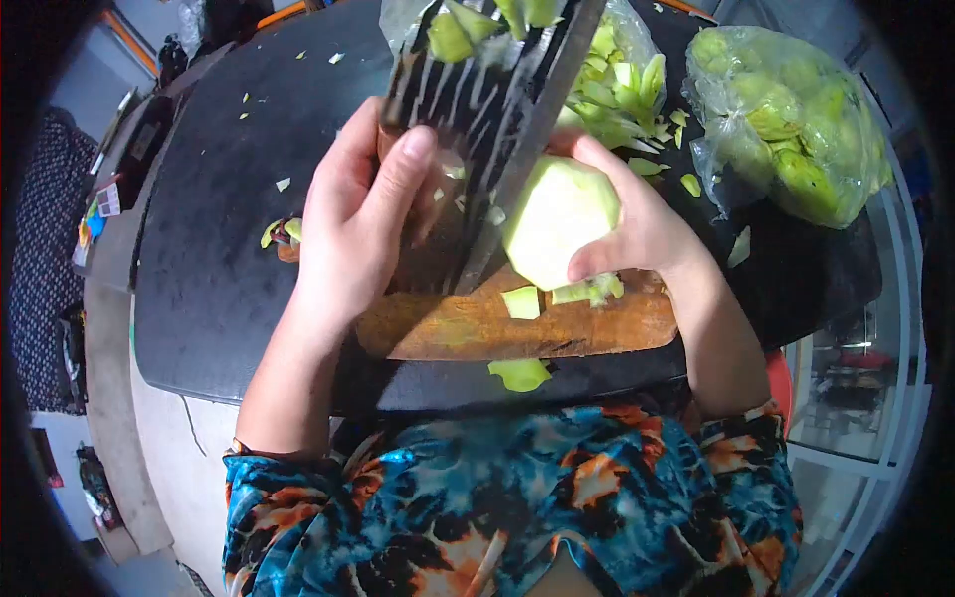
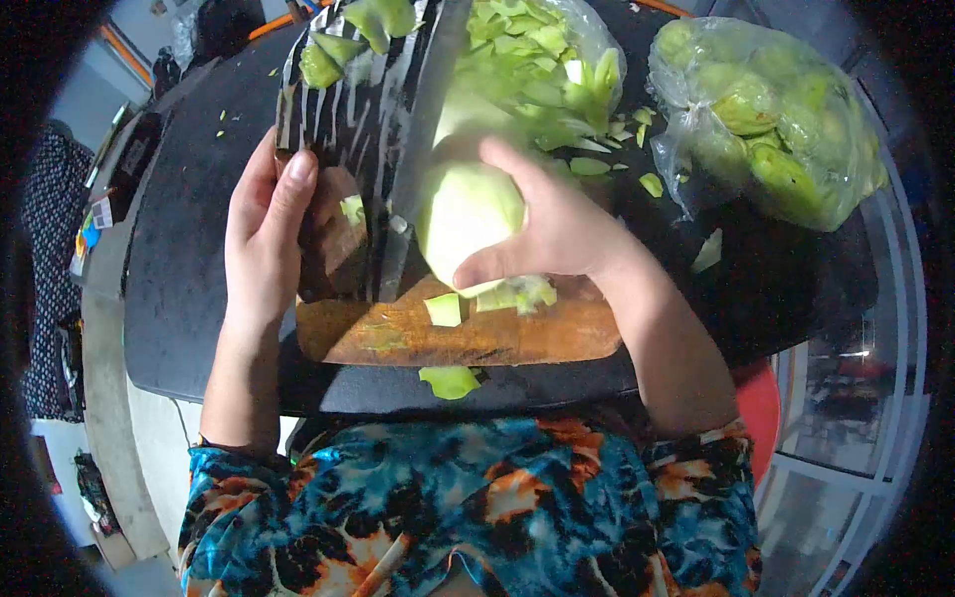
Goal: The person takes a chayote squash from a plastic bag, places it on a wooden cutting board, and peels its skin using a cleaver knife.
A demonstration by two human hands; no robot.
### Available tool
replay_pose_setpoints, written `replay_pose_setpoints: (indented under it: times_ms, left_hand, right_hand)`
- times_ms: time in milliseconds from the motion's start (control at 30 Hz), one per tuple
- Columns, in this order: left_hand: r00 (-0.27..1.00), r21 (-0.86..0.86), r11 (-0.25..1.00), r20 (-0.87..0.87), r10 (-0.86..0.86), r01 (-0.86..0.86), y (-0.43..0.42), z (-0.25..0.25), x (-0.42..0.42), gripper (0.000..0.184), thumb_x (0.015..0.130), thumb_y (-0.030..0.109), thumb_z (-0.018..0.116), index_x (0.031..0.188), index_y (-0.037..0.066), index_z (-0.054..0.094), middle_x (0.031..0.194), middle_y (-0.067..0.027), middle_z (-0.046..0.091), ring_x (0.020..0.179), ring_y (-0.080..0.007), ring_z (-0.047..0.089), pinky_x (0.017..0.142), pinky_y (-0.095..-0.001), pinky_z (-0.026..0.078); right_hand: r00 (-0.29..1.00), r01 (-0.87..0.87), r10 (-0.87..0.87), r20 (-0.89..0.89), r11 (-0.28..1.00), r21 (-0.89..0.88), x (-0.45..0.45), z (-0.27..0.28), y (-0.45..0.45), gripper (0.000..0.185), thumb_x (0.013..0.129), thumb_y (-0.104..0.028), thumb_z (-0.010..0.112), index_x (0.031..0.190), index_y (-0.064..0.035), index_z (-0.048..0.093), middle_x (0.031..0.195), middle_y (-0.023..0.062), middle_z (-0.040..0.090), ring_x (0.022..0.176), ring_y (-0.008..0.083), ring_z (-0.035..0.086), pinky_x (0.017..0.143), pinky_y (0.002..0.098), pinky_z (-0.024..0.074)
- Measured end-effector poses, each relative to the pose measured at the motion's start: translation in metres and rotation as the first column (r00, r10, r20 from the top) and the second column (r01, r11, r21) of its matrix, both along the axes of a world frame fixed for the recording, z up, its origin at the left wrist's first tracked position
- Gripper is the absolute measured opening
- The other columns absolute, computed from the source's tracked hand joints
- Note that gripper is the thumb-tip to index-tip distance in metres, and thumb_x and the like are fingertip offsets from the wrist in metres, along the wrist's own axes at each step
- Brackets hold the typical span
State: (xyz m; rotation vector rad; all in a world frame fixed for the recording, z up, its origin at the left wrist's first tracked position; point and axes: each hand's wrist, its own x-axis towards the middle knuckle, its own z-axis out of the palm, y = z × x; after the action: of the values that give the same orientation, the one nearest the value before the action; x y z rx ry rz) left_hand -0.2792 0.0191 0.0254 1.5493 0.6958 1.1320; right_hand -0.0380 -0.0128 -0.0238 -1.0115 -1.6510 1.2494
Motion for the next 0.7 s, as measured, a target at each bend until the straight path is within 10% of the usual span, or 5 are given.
replay_pose_setpoints:
  times_ms: [133, 300, 533, 700]
  left_hand:
    - [0.999, 0.052, 0.998, 0.010, 0.041, -0.041, 0.006, -0.002, -0.003, 0.017, 0.098, 0.022, 0.050, 0.094, 0.006, 0.049, 0.067, 0.0041, 0.044, 0.055, -0.0033, 0.040, 0.047, -0.0186, 0.033]
    - [0.992, -0.062, 0.998, 0.123, 0.013, -0.005, -0.005, 0.000, 0.001, 0.017, 0.099, 0.021, 0.050, 0.091, 0.006, 0.049, 0.068, 0.0033, 0.045, 0.054, -0.0036, 0.040, 0.046, -0.0185, 0.033]
    - [0.995, 0.146, 0.985, -0.013, 0.095, -0.092, 0.002, 0.003, -0.010, 0.017, 0.095, 0.021, 0.056, 0.089, 0.006, 0.051, 0.065, 0.0059, 0.044, 0.054, -0.0010, 0.039, 0.047, -0.0177, 0.031]
    - [0.998, 0.176, 0.984, -0.051, 0.042, -0.032, 0.002, 0.008, -0.015, 0.017, 0.093, 0.020, 0.060, 0.090, 0.004, 0.052, 0.066, 0.0073, 0.042, 0.057, -0.0001, 0.037, 0.049, -0.0170, 0.029]
  right_hand:
    - [0.969, -0.088, 0.075, 0.235, 0.995, 0.046, -0.004, -0.004, 0.000, 0.116, 0.052, -0.033, 0.092, 0.135, 0.0147, 0.026, 0.123, 0.0230, 0.051, 0.116, 0.0240, 0.050, 0.099, 0.0310, 0.0401]
    - [0.994, 0.112, -0.111, -0.024, 0.993, 0.032, -0.020, 0.007, -0.008, 0.059, 0.070, -0.017, 0.080, 0.116, -0.0025, 0.047, 0.104, 0.0099, 0.060, 0.098, 0.0174, 0.060, 0.084, 0.0319, 0.0482]
    - [0.902, 0.034, -0.294, 0.315, 0.777, 0.628, -0.018, 0.019, 0.004, 0.039, 0.070, -0.007, 0.073, 0.106, -0.0062, 0.059, 0.101, 0.0109, 0.065, 0.094, 0.0184, 0.064, 0.083, 0.0310, 0.0491]
    - [0.930, 0.216, -0.276, 0.242, 0.945, 0.248, -0.009, 0.010, 0.004, 0.043, 0.073, -0.012, 0.074, 0.113, -0.0026, 0.060, 0.101, 0.0091, 0.067, 0.093, 0.0169, 0.064, 0.083, 0.0302, 0.0489]
